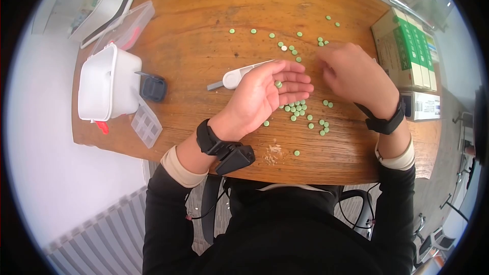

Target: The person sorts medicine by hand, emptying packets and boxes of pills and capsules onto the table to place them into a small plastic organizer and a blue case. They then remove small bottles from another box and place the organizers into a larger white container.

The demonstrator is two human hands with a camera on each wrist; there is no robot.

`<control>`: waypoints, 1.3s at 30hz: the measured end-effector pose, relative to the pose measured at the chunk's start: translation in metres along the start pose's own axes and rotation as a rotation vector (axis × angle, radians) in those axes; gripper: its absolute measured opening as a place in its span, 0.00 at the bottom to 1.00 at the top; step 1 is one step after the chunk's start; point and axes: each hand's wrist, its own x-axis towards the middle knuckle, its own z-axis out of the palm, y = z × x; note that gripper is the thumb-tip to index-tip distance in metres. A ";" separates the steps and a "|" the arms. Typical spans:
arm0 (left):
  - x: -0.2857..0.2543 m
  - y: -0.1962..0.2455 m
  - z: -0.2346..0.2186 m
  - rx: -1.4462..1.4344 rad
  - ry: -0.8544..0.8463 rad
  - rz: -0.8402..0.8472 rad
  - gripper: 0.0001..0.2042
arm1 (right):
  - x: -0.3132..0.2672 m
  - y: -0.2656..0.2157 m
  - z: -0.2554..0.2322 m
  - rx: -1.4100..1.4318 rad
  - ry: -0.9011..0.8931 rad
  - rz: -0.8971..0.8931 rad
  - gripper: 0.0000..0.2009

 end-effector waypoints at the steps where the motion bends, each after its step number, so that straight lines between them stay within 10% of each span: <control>1: 0.000 -0.001 0.000 -0.011 0.003 0.003 0.22 | 0.003 -0.006 -0.007 0.099 0.008 -0.020 0.02; 13: -0.012 0.020 -0.015 -0.091 -0.109 -0.012 0.14 | 0.011 -0.037 -0.014 0.343 0.241 -0.115 0.04; 17: -0.015 0.033 -0.007 0.613 0.181 0.499 0.15 | 0.011 -0.036 -0.013 0.348 0.226 -0.139 0.03; 39: 0.000 0.039 -0.024 0.750 0.034 0.408 0.18 | 0.011 -0.036 -0.014 0.320 0.179 -0.135 0.04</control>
